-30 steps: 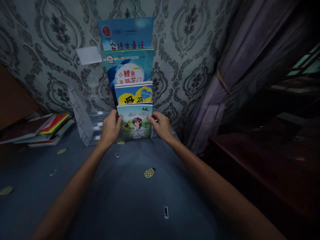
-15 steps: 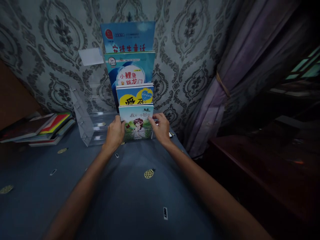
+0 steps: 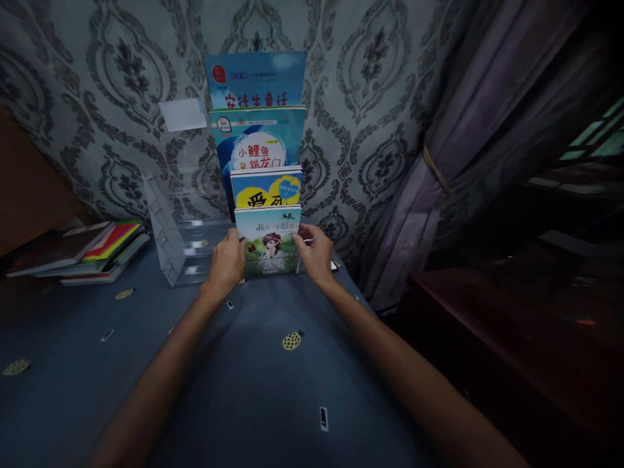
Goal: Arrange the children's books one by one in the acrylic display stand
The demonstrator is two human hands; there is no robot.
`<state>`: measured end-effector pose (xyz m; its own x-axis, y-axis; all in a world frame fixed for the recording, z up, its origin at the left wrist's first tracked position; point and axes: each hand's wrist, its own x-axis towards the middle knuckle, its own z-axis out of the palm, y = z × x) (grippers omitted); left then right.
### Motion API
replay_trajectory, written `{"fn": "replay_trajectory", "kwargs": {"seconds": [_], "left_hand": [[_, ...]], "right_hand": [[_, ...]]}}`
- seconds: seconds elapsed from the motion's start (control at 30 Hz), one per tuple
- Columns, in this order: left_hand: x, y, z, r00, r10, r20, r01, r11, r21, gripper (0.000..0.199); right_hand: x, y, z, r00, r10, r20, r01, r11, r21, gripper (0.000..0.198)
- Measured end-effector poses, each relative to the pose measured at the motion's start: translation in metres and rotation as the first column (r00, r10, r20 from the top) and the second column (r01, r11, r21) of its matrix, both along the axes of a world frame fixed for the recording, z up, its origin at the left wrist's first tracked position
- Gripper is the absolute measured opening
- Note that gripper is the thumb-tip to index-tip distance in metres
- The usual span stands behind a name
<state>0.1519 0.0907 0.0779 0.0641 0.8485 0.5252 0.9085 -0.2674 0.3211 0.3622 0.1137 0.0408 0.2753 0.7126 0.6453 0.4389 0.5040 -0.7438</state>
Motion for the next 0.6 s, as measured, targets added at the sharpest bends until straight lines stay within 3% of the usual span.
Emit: {"fn": "replay_trajectory", "kwargs": {"seconds": [0.6], "left_hand": [[0.0012,0.0027,-0.0044,0.998,-0.024,0.062,0.022,0.999,0.031,0.008]], "right_hand": [[0.0014,-0.0014,-0.0006,0.999,0.002,0.047,-0.002,1.0,0.011,0.024]]}}
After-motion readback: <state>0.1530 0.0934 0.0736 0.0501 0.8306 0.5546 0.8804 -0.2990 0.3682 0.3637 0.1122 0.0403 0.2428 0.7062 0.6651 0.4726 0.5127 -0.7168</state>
